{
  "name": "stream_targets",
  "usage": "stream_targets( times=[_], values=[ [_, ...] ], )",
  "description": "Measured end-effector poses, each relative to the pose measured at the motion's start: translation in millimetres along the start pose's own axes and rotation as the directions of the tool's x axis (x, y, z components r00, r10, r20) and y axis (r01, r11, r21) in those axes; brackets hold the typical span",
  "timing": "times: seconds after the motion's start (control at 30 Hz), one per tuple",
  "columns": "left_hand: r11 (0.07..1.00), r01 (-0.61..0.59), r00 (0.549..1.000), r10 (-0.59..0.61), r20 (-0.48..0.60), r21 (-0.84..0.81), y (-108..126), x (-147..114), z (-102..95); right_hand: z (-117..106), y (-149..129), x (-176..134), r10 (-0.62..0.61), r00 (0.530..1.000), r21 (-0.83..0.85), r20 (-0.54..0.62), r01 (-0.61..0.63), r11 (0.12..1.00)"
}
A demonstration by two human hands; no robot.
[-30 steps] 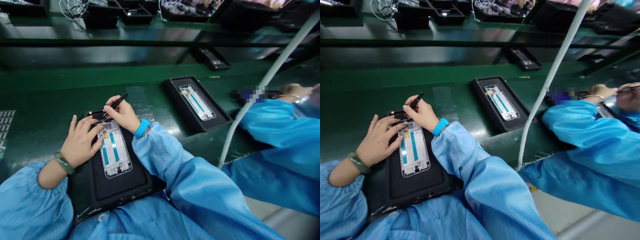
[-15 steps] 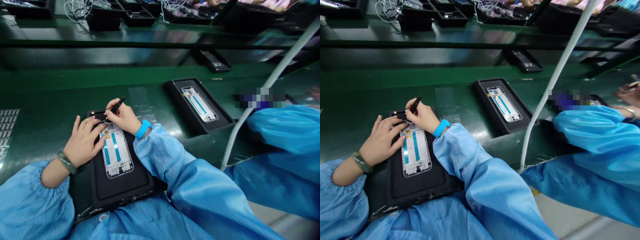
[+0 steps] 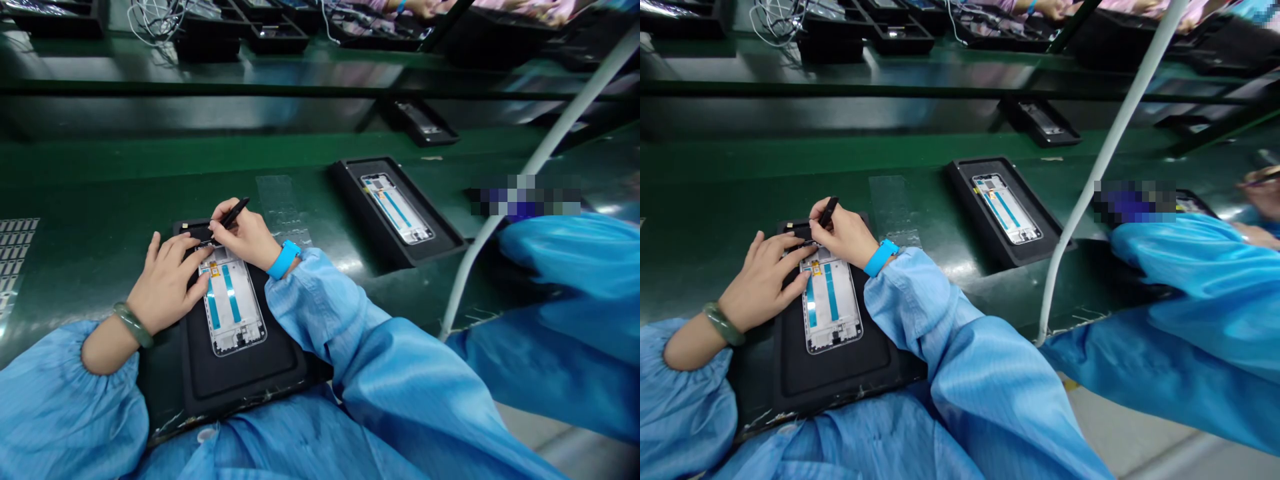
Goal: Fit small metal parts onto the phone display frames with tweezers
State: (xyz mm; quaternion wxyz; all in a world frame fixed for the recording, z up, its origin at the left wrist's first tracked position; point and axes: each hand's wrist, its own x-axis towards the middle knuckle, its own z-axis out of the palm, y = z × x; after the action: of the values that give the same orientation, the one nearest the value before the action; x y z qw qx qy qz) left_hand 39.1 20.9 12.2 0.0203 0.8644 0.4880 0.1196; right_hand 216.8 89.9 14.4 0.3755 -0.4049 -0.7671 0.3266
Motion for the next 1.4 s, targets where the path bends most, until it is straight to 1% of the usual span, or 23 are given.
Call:
stream_targets(
  times=[0.1,0.3,0.43,0.6,0.73,0.8,0.87,0.93,1.0,1.03,1.13,1.27,1.4],
  values=[
    [1.0,-0.004,1.0,0.004,-0.004,-0.001,0.2,0.0,0.2,0.1,0.7,-0.2,-0.038,0.999,-0.034,0.009,0.038,0.999],
    [1.0,-0.003,1.0,0.003,-0.005,0.004,1.3,0.2,-0.6,1.4,1.6,0.3,-0.094,0.995,-0.053,-0.017,0.093,0.994],
    [1.0,-0.003,1.0,0.003,-0.001,0.007,1.3,0.3,-1.0,0.7,0.3,0.3,-0.132,0.991,-0.12,0.03,0.135,0.984],
    [1.0,-0.008,1.0,0.008,0.001,0.014,0.8,-0.1,0.1,-1.7,-2.1,2.4,-0.159,0.982,-0.166,0.104,0.175,0.971],
    [1.0,-0.014,1.0,0.014,0.002,0.025,1.0,-0.2,0.2,-2.1,-6.7,5.9,-0.225,0.955,-0.225,0.192,0.266,0.937],
    [1.0,-0.014,1.0,0.014,0.005,0.027,1.3,0.0,-0.1,-2.0,-7.0,6.6,-0.241,0.947,-0.235,0.212,0.289,0.928],
    [1.0,-0.013,1.0,0.013,0.007,0.021,1.4,0.2,-0.5,-2.0,-4.3,6.0,-0.208,0.964,-0.19,0.168,0.239,0.952],
    [1.0,-0.011,1.0,0.011,0.008,0.011,1.7,0.3,-0.8,-2.0,0.6,4.5,-0.138,0.987,-0.106,0.076,0.146,0.984],
    [1.0,-0.009,1.0,0.009,0.008,0.006,2.0,0.2,-1.0,-1.7,5.2,2.7,-0.082,0.997,-0.031,0.006,0.082,0.996],
    [1.0,-0.007,1.0,0.007,0.007,0.006,2.2,0.2,-1.0,-1.4,6.9,2.0,-0.07,0.997,-0.004,-0.01,0.07,0.998],
    [1.0,-0.002,1.0,0.002,0.006,0.005,2.7,0.2,-1.3,-0.4,8.3,1.4,-0.067,0.998,0.036,0.005,0.066,0.997],
    [1.0,-0.001,1.0,0.001,0.013,0.005,2.7,0.2,-1.5,-0.1,6.7,2.2,-0.047,0.999,0.027,0.023,0.047,0.999],
    [1.0,0.001,1.0,-0.001,0.016,0.008,2.0,0.0,-0.9,-0.5,5.9,2.4,-0.058,0.998,0.029,0.016,0.058,0.998]
  ],
)
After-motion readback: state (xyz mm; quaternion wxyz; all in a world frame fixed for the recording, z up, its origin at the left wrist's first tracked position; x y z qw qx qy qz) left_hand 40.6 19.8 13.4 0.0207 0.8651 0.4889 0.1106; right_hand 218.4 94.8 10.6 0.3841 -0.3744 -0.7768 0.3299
